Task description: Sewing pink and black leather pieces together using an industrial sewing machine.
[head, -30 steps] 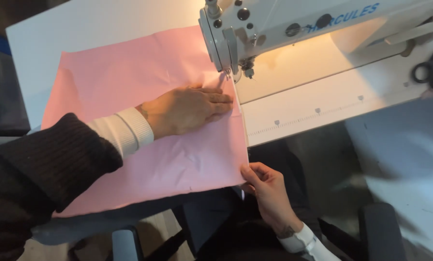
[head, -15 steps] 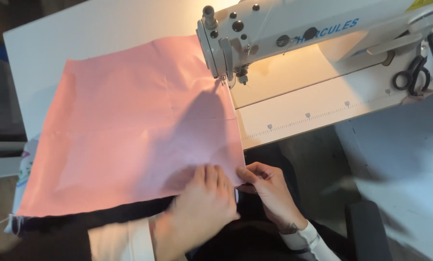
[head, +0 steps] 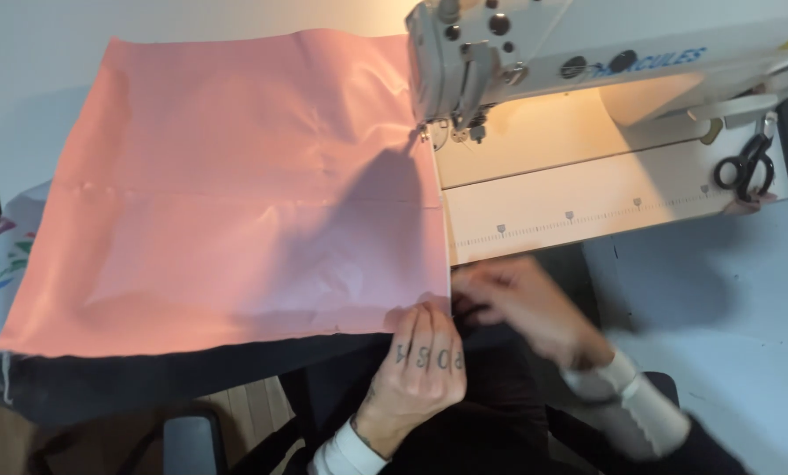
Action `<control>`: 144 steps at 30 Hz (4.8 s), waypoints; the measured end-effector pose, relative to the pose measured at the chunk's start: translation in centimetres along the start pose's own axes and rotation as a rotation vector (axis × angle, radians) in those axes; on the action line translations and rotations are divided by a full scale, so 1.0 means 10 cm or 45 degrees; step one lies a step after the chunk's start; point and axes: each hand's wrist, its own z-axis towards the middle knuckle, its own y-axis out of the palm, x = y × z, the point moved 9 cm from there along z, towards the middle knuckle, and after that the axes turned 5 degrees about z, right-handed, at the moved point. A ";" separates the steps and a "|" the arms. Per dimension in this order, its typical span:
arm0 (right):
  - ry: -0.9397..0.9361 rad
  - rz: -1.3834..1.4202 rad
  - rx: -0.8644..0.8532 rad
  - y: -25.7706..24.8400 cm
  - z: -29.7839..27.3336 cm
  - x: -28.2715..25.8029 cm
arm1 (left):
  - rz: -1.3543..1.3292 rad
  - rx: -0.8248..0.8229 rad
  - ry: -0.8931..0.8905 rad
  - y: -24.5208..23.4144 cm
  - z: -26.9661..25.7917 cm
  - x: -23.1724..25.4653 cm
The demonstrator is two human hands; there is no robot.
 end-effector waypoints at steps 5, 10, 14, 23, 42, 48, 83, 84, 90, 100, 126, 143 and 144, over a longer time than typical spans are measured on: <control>-0.259 -0.443 0.162 -0.09 0.49 -0.84 | 0.042 0.033 0.072 -0.12 0.04 0.08; -0.375 -0.451 0.189 0.01 0.70 -0.99 | 0.069 0.013 0.052 -0.09 0.05 0.16; -0.398 -0.393 0.211 -0.07 0.79 -0.85 | 0.056 0.028 0.020 -0.07 -0.04 0.15; -0.323 -0.367 0.156 -0.06 0.59 -0.92 | 0.081 0.175 -0.033 -0.19 -0.10 0.15; -0.258 -0.213 -0.064 -0.25 0.81 -0.47 | 0.034 0.416 -0.091 -0.19 -0.04 0.06; -0.335 -0.252 0.001 -0.11 0.68 -0.55 | 0.062 0.388 -0.091 -0.23 -0.13 -0.01; -0.183 -0.382 0.072 -0.03 0.64 -0.81 | -0.148 0.172 0.087 0.13 -0.18 0.24; -0.332 -0.567 0.109 0.01 0.56 -0.94 | -0.149 0.141 0.100 0.13 -0.18 0.25; -0.589 -0.756 0.364 0.12 0.26 -1.11 | -0.172 0.055 0.179 0.16 -0.16 0.24; -0.894 -1.309 0.533 0.43 0.10 -1.20 | -0.085 -0.008 0.310 0.13 -0.06 0.28; -0.335 -0.226 0.129 -0.03 0.68 -0.82 | -0.049 0.120 0.201 -0.05 -0.04 0.16; -0.244 -0.279 0.059 -0.05 0.40 -0.63 | 0.030 0.264 -0.140 -0.04 -0.06 0.05; -0.250 -0.245 0.013 -0.05 0.39 -0.57 | 0.038 0.282 -0.137 -0.07 -0.08 0.06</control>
